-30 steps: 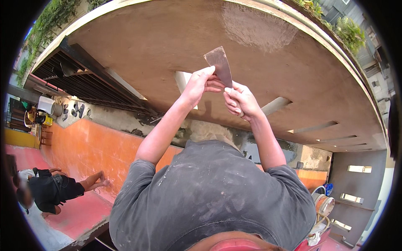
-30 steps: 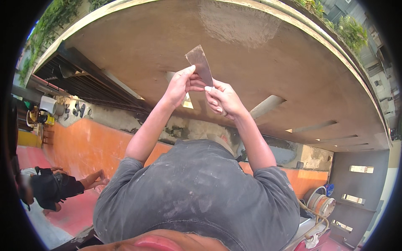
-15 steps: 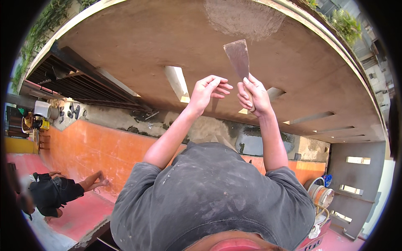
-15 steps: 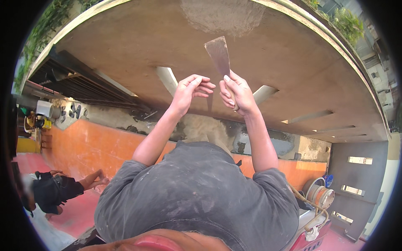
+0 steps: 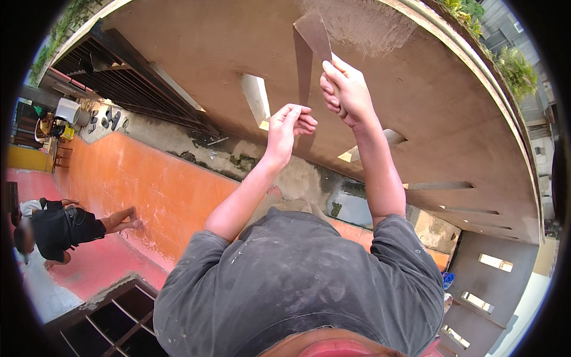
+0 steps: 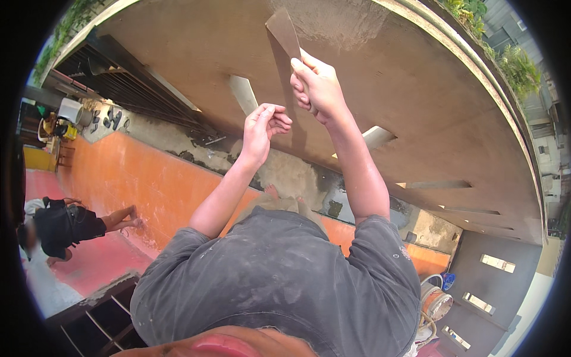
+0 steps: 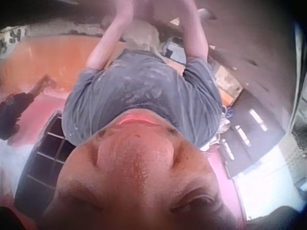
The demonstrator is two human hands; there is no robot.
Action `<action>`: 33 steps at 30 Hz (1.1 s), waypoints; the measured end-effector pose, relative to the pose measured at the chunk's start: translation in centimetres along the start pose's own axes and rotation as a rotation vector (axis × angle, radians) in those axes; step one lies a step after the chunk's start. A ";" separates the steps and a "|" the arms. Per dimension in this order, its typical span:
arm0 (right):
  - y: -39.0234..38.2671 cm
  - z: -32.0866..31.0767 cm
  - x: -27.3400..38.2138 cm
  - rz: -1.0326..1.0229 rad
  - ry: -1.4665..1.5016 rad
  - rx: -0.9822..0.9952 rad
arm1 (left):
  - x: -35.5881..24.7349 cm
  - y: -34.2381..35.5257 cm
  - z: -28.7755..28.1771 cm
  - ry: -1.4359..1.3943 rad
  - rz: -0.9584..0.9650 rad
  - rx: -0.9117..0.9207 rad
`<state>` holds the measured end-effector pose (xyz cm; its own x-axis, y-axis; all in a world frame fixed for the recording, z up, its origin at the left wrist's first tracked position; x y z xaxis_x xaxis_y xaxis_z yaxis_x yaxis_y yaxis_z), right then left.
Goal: The person uses a metal trowel to smooth a wet plaster or cement surface on a curved ceiling. The person repeatedly scrapes and levels the material across the overhead surface.
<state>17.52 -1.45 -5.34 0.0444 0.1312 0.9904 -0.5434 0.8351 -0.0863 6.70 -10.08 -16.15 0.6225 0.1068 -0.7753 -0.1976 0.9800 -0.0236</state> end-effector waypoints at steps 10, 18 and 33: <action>-0.1 -0.7 1.0 -0.024 0.052 0.016 | -2.3 0.2 -2.1 -0.069 0.092 -0.035; 1.1 5.4 1.5 0.033 0.201 0.166 | -7.5 3.1 -6.3 -0.134 0.306 -0.100; -8.2 11.2 -6.7 0.028 0.454 0.112 | -14.3 4.1 -4.8 0.038 0.156 0.334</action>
<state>12.25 -15.19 -10.02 0.3769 0.3945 0.8381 -0.6354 0.7685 -0.0760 -6.60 -8.39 -8.18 0.5745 0.2595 -0.7763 -0.0261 0.9538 0.2994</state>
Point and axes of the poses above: each hand's wrist, its own y-axis towards the middle knuckle, its own z-axis out of the palm, x = y × z, the point moved 7 cm from there along y, towards the middle knuckle, and after that the axes turned 10 degrees about -y, right-handed, at the moved point
